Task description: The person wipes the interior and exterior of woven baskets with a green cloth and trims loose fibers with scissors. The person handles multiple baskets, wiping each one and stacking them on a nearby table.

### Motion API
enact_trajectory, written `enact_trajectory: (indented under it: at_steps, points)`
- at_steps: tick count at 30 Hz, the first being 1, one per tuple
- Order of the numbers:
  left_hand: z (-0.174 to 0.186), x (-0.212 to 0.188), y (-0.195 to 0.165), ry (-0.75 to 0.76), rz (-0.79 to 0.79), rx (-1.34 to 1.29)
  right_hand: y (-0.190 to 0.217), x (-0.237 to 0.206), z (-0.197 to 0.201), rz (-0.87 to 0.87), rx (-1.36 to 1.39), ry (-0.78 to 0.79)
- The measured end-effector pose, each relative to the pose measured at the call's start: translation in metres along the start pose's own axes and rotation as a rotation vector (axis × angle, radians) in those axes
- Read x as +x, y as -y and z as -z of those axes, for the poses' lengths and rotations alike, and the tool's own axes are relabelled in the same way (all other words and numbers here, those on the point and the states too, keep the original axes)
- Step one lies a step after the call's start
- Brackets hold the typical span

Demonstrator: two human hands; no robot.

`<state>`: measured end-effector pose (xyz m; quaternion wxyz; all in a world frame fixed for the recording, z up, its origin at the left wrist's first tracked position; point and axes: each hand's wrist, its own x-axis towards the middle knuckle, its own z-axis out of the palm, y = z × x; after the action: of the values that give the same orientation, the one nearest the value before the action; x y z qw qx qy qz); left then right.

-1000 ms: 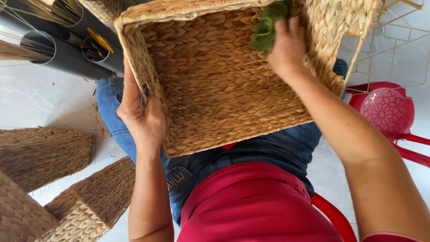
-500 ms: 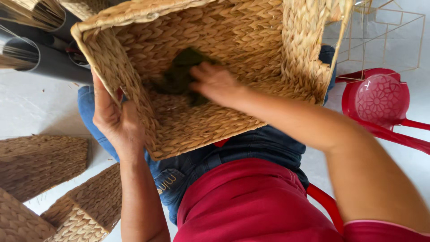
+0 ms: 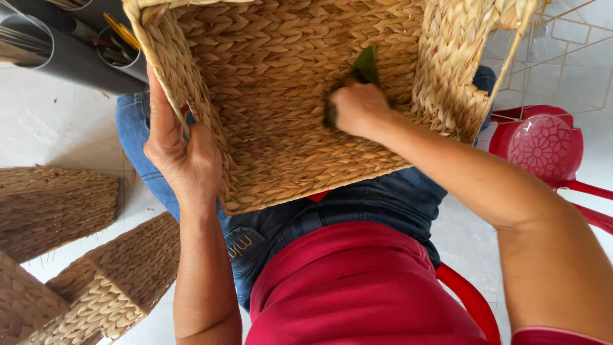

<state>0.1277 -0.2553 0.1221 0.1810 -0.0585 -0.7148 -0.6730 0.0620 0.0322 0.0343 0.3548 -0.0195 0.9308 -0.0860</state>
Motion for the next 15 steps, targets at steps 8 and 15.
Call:
enact_trajectory:
  at_steps: [8, 15]
  points:
    - [0.006, 0.000, 0.004, 0.000, 0.001, -0.053, 0.150, -0.008, -0.032, 0.775, 0.163, -0.241]
    - [0.004, -0.002, 0.009, 0.007, 0.006, -0.054, 0.010, -0.006, -0.009, 0.707, -0.424, -0.668]
